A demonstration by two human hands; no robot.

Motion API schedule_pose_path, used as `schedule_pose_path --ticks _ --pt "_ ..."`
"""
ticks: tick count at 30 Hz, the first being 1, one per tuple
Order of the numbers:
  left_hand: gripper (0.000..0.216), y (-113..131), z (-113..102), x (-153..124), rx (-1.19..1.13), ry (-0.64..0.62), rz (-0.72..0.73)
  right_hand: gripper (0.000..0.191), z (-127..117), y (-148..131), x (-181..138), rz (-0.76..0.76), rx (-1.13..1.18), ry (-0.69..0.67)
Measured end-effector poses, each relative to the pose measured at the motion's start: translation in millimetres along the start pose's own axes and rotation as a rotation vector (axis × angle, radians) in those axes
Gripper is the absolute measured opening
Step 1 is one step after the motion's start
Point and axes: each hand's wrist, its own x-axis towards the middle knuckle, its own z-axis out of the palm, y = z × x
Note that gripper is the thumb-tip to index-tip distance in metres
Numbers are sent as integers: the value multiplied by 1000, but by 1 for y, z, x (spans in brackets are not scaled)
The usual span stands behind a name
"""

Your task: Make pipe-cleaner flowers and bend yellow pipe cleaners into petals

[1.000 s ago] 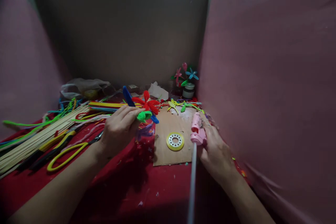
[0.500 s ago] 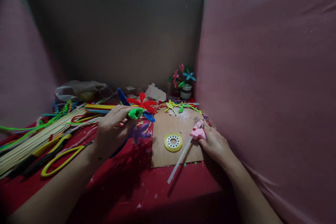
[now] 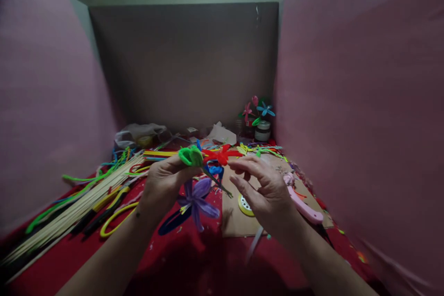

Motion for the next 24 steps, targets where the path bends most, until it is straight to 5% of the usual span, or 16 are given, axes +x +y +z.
schedule_pose_path --ticks 5,11,16,24 --pt "13 8 0 0 -156 -55 -213 18 10 -24 30 -178 -121 180" --pt "15 8 4 -1 -294 -160 -250 19 24 -17 44 187 252 -193" --pt "42 10 4 1 -436 -144 -304 19 32 -10 40 257 374 -170" --pt "17 14 -3 1 -401 -200 -195 18 29 -13 38 283 420 -148"
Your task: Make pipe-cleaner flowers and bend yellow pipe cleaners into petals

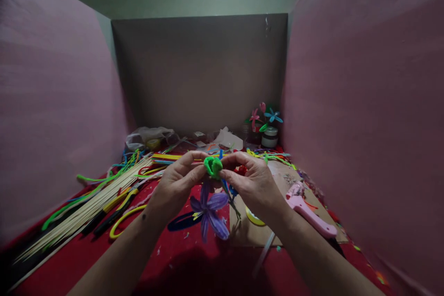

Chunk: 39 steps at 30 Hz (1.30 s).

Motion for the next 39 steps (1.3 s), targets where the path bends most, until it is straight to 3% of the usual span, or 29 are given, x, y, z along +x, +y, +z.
schedule_pose_path --ticks 12,32,39 --pt "9 1 3 -2 105 21 89 10 5 2 -8 -117 -57 91" --pt "8 10 8 -5 222 -15 81 8 9 -6 -13 -120 -28 103" --pt "10 18 8 3 402 35 229 7 8 -7 -1 -217 -82 177"
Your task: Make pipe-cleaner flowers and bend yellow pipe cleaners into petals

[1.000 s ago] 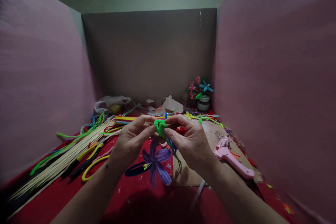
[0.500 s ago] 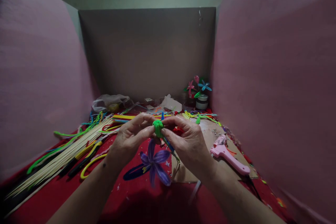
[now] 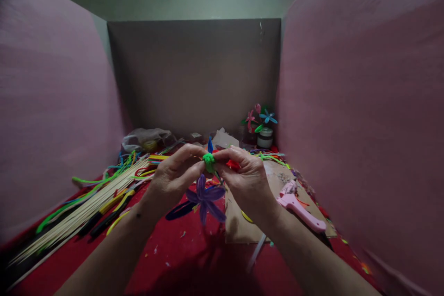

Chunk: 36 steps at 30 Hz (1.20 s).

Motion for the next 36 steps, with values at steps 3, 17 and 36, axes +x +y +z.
schedule_pose_path --ticks 3,17,36 --pt "13 -4 -4 4 96 22 93 7 1 8 6 -139 -80 48" --pt "16 -47 -1 2 399 -7 300 18 -3 57 -3 -388 -310 31" --pt "17 -51 -9 -4 534 -107 316 17 -1 61 -9 -399 -319 5"
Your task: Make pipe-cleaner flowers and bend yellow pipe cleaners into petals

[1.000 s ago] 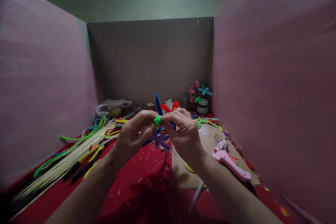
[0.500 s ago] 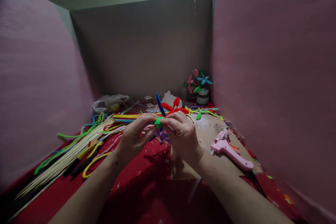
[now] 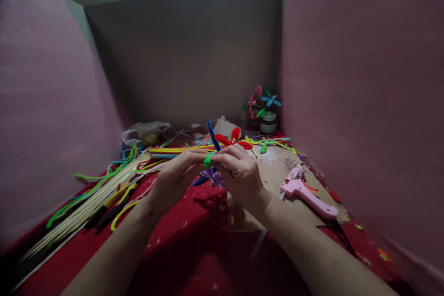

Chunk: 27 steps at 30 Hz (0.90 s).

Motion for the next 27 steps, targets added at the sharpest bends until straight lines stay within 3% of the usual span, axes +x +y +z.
schedule_pose_path --ticks 20,27 --pt "17 -4 5 -4 52 61 35 18 2 -1 -3 -50 -35 -6" --pt "11 -1 5 -1 66 119 129 16 3 1 -5 -75 -3 8"
